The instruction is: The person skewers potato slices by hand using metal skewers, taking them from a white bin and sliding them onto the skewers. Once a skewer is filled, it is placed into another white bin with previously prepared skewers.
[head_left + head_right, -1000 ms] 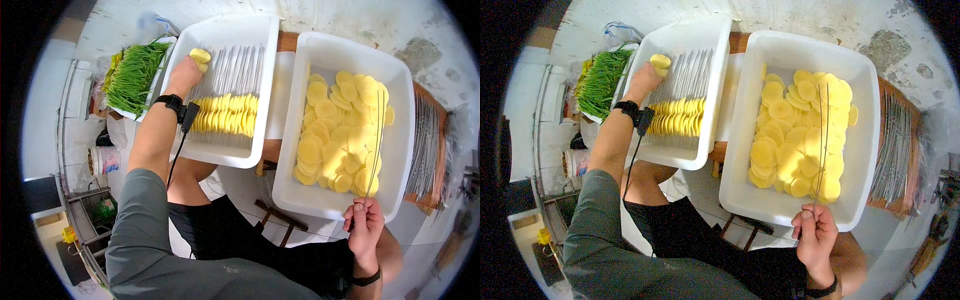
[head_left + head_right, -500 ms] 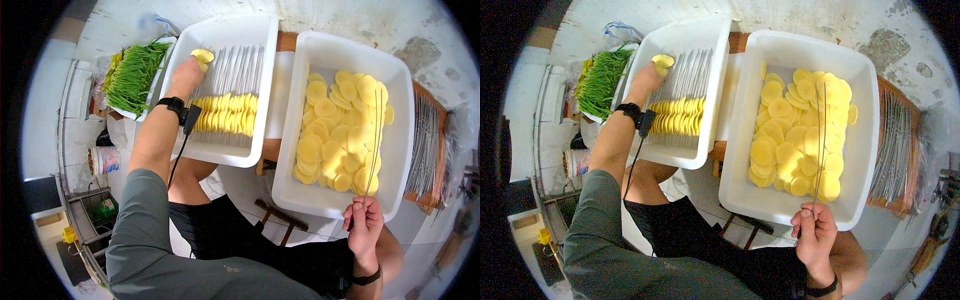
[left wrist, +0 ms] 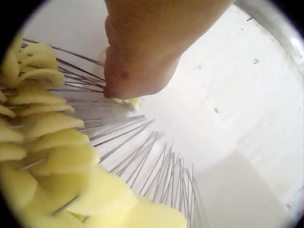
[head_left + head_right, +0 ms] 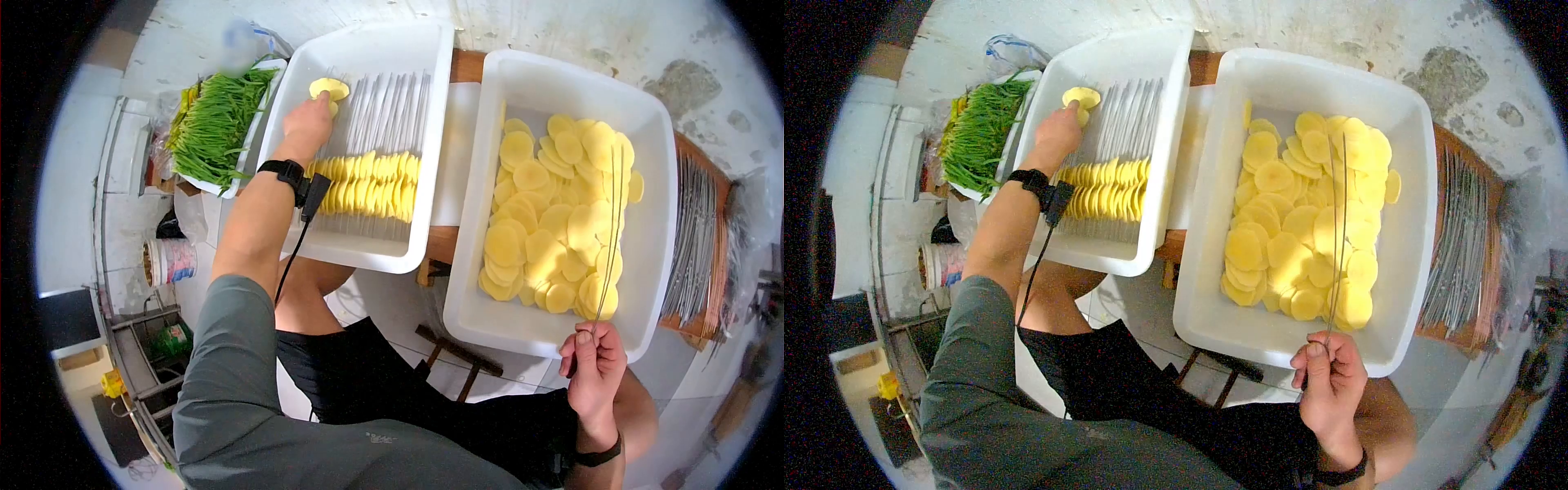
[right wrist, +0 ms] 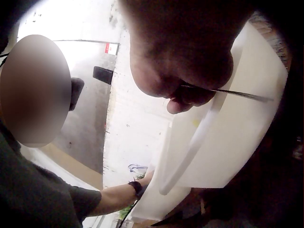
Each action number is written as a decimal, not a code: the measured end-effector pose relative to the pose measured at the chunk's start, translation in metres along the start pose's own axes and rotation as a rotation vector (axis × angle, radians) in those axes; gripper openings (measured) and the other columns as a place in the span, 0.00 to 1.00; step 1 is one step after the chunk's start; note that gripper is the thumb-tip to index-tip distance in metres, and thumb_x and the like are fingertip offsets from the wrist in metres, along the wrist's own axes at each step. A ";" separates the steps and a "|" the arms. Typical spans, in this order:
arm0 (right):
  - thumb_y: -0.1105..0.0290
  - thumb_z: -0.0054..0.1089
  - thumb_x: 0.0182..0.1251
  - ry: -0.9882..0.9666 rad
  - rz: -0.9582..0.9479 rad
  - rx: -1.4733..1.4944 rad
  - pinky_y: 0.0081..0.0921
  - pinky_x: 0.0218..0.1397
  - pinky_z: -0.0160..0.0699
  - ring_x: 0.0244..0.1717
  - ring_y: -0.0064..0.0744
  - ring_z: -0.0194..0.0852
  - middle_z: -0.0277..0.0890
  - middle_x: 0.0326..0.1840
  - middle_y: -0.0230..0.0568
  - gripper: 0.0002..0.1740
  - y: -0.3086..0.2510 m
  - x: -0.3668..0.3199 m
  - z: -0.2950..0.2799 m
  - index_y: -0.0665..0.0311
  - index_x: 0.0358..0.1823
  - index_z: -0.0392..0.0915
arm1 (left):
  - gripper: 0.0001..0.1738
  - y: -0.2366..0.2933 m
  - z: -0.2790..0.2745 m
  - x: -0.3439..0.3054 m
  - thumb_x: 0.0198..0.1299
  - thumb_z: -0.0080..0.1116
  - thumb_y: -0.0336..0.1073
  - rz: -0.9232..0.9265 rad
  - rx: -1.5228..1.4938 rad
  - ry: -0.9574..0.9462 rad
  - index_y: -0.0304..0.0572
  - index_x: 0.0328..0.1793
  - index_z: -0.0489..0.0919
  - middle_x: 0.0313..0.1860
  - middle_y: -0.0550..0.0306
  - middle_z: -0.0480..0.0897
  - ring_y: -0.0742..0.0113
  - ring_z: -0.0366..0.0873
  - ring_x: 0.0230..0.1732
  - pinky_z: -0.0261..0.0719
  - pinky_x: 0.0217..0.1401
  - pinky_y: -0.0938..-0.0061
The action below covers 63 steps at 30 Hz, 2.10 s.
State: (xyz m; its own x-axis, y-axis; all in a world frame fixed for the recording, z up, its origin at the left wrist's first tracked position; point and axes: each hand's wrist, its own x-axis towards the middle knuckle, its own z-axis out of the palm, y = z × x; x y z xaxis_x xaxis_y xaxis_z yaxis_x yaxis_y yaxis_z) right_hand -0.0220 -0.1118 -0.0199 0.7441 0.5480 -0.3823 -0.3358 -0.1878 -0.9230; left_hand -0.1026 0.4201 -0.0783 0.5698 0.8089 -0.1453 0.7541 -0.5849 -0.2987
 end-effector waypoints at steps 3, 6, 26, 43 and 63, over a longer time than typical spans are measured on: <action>0.70 0.50 0.73 -0.001 0.001 0.007 0.15 0.22 0.65 0.18 0.19 0.64 0.74 0.24 0.36 0.08 0.001 0.000 0.000 0.68 0.45 0.70 | 0.16 0.000 0.003 0.003 0.64 0.44 0.35 0.014 0.033 -0.003 0.46 0.57 0.73 0.49 0.45 0.82 0.46 0.81 0.50 0.79 0.51 0.56; 0.70 0.50 0.73 0.000 -0.003 0.026 0.15 0.22 0.65 0.18 0.19 0.64 0.74 0.24 0.37 0.08 0.002 0.000 0.000 0.68 0.45 0.70 | 0.15 -0.002 0.008 0.006 0.64 0.44 0.36 0.019 0.064 -0.008 0.45 0.54 0.75 0.48 0.46 0.82 0.48 0.81 0.50 0.79 0.51 0.56; 0.73 0.47 0.73 -0.001 0.020 0.022 0.15 0.22 0.66 0.18 0.18 0.64 0.74 0.25 0.37 0.06 -0.001 0.000 0.001 0.69 0.45 0.69 | 0.16 -0.010 0.019 0.010 0.56 0.60 0.39 0.212 0.166 0.109 0.44 0.51 0.79 0.57 0.49 0.72 0.48 0.75 0.55 0.76 0.55 0.56; 0.71 0.48 0.74 -0.016 -0.011 0.013 0.16 0.23 0.66 0.18 0.19 0.64 0.74 0.25 0.37 0.08 0.001 0.001 0.000 0.69 0.45 0.69 | 0.16 -0.008 0.015 0.005 0.56 0.55 0.39 0.300 0.292 0.146 0.46 0.49 0.80 0.52 0.53 0.75 0.54 0.70 0.58 0.69 0.59 0.58; 0.61 0.39 0.76 -0.732 -0.316 0.966 0.25 0.15 0.66 0.12 0.28 0.67 0.76 0.31 0.45 0.08 -0.134 -0.099 -0.014 0.56 0.44 0.64 | 0.21 0.021 -0.102 -0.135 0.58 0.59 0.40 0.541 -0.315 -0.010 0.32 0.53 0.78 0.47 0.41 0.80 0.48 0.79 0.45 0.76 0.51 0.62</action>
State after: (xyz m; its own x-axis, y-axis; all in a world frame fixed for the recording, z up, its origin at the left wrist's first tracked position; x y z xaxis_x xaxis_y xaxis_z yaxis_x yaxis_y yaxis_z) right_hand -0.0429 -0.1523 0.1407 0.4784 0.8419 0.2498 -0.7176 0.5387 -0.4414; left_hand -0.1299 0.2926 0.0313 0.8961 0.3924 -0.2072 0.4203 -0.9004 0.1123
